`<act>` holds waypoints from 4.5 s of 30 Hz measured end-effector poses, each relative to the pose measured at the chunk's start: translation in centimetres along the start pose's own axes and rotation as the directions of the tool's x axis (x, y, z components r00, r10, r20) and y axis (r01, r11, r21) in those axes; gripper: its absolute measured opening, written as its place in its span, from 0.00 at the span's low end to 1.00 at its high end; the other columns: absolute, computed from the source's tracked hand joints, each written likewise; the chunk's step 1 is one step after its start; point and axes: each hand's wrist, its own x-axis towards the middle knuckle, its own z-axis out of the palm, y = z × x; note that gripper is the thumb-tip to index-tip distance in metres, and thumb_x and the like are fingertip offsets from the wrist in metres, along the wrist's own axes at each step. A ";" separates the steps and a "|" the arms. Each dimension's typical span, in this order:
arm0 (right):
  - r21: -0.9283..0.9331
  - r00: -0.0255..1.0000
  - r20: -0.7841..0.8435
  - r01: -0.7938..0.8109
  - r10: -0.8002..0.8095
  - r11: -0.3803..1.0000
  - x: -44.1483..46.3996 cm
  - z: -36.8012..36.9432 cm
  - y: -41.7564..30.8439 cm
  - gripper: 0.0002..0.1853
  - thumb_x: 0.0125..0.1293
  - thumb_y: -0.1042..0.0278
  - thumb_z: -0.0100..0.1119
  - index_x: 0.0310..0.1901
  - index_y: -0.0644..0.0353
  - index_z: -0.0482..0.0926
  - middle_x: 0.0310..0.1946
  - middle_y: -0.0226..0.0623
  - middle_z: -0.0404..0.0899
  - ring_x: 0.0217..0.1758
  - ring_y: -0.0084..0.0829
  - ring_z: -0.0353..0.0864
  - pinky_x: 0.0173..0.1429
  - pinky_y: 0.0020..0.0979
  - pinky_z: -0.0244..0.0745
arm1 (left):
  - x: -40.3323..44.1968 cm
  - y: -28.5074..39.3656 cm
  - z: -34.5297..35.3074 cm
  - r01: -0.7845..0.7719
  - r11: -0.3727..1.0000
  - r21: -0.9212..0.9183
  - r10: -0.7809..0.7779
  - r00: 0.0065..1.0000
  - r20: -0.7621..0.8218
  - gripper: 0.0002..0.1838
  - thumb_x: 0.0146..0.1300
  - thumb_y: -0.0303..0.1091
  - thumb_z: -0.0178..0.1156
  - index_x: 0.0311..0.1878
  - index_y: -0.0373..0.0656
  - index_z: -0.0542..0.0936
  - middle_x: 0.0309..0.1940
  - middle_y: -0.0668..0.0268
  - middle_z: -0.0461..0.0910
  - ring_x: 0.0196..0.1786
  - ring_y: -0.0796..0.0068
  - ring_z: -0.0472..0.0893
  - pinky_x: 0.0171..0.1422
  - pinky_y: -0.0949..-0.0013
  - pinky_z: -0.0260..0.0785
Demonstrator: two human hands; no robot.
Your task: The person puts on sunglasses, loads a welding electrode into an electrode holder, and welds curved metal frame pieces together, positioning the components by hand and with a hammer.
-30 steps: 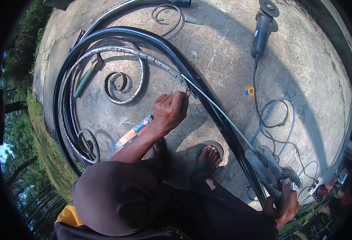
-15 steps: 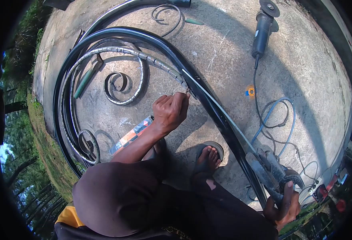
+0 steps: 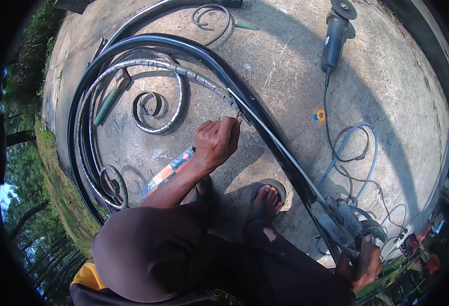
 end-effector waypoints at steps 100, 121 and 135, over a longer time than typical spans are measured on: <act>0.048 0.997 0.062 -0.037 0.034 0.998 -0.1 0.2 -0.5 0.31 0.46 0.82 0.58 0.58 0.68 0.76 0.27 0.46 0.76 0.22 0.45 0.78 0.25 0.41 0.72 | -0.2 -0.4 0.0 -0.010 0.999 0.035 0.009 1.000 0.019 0.08 0.63 0.31 0.65 0.31 0.47 0.74 0.14 0.70 0.72 0.16 0.72 0.74 0.23 0.68 0.63; 0.045 1.000 0.013 -0.010 0.009 0.999 -0.5 0.9 -0.2 0.29 0.48 0.82 0.58 0.58 0.68 0.77 0.26 0.43 0.76 0.21 0.41 0.77 0.23 0.37 0.71 | -0.1 -0.3 -0.2 -0.014 0.999 0.040 0.014 1.000 -0.006 0.10 0.61 0.31 0.67 0.30 0.47 0.73 0.13 0.69 0.72 0.15 0.72 0.74 0.22 0.68 0.61; 0.032 0.997 0.077 -0.002 -0.001 0.999 -0.4 0.5 -0.2 0.32 0.45 0.82 0.57 0.59 0.69 0.75 0.28 0.46 0.76 0.23 0.43 0.78 0.25 0.39 0.73 | -0.1 -0.4 -0.1 -0.022 0.999 0.025 0.023 1.000 -0.015 0.09 0.61 0.31 0.66 0.30 0.47 0.74 0.14 0.69 0.73 0.16 0.72 0.75 0.23 0.68 0.63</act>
